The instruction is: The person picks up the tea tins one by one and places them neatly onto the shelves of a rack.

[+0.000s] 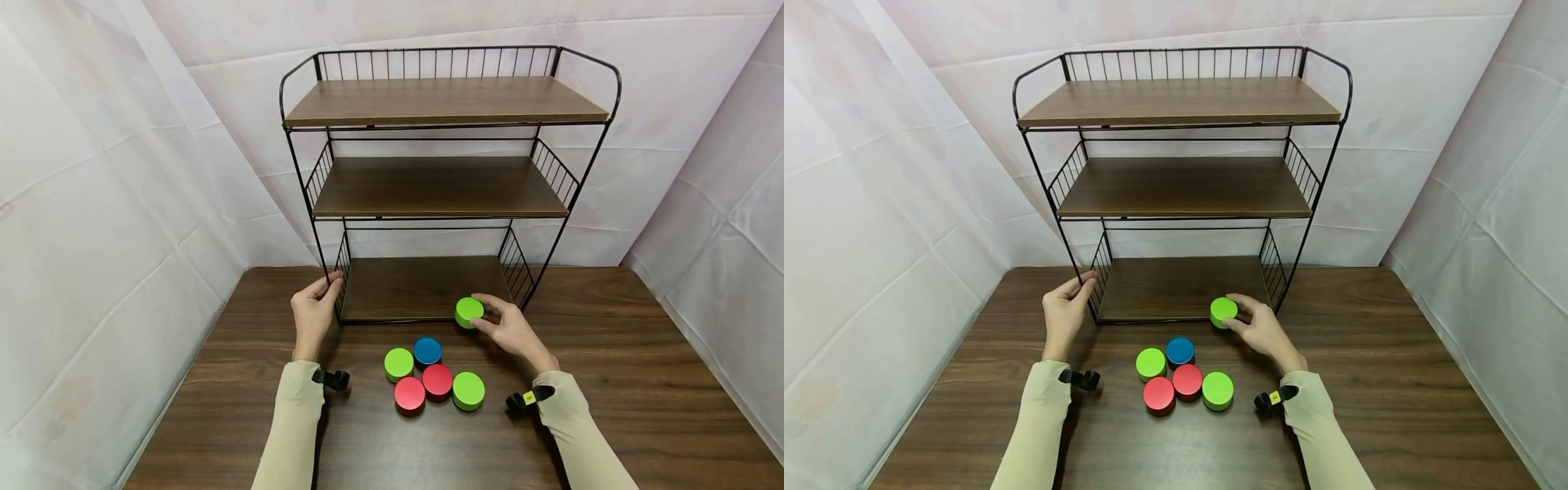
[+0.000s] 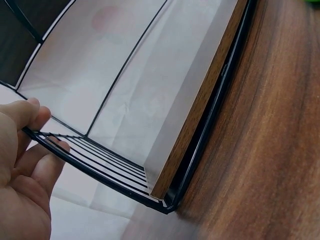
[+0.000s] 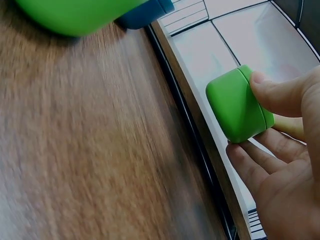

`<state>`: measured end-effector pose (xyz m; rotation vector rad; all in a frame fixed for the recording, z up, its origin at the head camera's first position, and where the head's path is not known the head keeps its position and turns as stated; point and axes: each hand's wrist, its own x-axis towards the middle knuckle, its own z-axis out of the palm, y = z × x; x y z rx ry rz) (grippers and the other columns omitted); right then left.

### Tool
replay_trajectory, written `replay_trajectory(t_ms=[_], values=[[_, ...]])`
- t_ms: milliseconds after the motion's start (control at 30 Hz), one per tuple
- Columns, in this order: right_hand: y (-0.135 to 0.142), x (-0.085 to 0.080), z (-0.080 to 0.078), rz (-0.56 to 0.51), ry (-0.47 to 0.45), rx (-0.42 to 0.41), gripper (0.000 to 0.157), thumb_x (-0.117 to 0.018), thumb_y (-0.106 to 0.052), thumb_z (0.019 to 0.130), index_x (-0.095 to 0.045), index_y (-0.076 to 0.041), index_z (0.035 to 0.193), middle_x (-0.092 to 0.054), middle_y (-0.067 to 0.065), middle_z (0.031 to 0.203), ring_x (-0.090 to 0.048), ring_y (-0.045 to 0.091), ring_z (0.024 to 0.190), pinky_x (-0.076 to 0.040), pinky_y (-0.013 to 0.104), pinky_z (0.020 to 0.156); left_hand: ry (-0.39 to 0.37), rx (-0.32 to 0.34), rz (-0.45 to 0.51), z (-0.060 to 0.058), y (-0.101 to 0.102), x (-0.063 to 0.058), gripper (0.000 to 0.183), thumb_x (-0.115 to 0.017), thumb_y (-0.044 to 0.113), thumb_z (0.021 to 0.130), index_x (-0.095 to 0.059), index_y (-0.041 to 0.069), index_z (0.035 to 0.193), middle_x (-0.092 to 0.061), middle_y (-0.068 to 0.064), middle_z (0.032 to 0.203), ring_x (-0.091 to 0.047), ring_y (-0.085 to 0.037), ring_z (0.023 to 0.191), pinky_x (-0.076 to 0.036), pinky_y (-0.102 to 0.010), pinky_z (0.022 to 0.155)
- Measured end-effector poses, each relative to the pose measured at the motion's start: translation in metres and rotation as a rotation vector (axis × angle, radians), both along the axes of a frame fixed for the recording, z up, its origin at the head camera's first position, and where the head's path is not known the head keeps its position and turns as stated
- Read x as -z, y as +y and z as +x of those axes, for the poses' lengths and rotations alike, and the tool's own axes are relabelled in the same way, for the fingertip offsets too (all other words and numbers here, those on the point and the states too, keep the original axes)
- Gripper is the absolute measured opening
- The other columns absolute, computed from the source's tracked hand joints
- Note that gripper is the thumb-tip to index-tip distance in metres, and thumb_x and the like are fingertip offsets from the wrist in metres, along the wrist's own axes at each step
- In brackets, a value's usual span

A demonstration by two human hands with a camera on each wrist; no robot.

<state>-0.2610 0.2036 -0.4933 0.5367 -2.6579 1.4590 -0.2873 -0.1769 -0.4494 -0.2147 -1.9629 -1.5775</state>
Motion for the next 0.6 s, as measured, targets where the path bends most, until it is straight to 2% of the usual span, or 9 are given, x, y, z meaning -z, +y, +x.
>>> replay_trajectory(t_ms=[200, 333, 600], values=[[0.003, -0.002, -0.006, 0.012, 0.012, -0.001, 0.052, -0.068, -0.019, 0.091, -0.050, -0.005, 0.138, -0.057, 0.015, 0.134, -0.058, 0.030, 0.120, -0.050, 0.043, 0.096, 0.005, -0.003, -0.005, 0.000, 0.000, -0.002, 0.019, -0.070, 0.005, 0.087, -0.073, -0.005, 0.102, -0.072, -0.023, 0.099, -0.072, -0.020, 0.091, -0.051, -0.011, 0.073], [0.004, -0.005, -0.011, 0.017, 0.001, -0.001, 0.052, -0.068, -0.020, 0.091, -0.050, -0.005, 0.138, -0.057, 0.014, 0.133, -0.058, 0.030, 0.120, -0.050, 0.044, 0.096, 0.017, 0.003, 0.000, -0.001, -0.001, -0.002, 0.019, -0.071, 0.005, 0.087, -0.073, -0.006, 0.102, -0.072, -0.022, 0.099, -0.072, -0.023, 0.092, -0.052, -0.012, 0.074], [0.007, -0.004, -0.016, 0.040, -0.030, 0.003, 0.052, -0.069, -0.025, 0.091, -0.051, -0.008, 0.137, -0.058, 0.013, 0.132, -0.058, 0.031, 0.120, -0.050, 0.045, 0.096, 0.007, 0.004, -0.028, 0.000, -0.003, 0.003, 0.019, -0.070, 0.008, 0.088, -0.074, -0.001, 0.104, -0.073, -0.017, 0.100, -0.072, -0.022, 0.091, -0.052, -0.012, 0.073]])
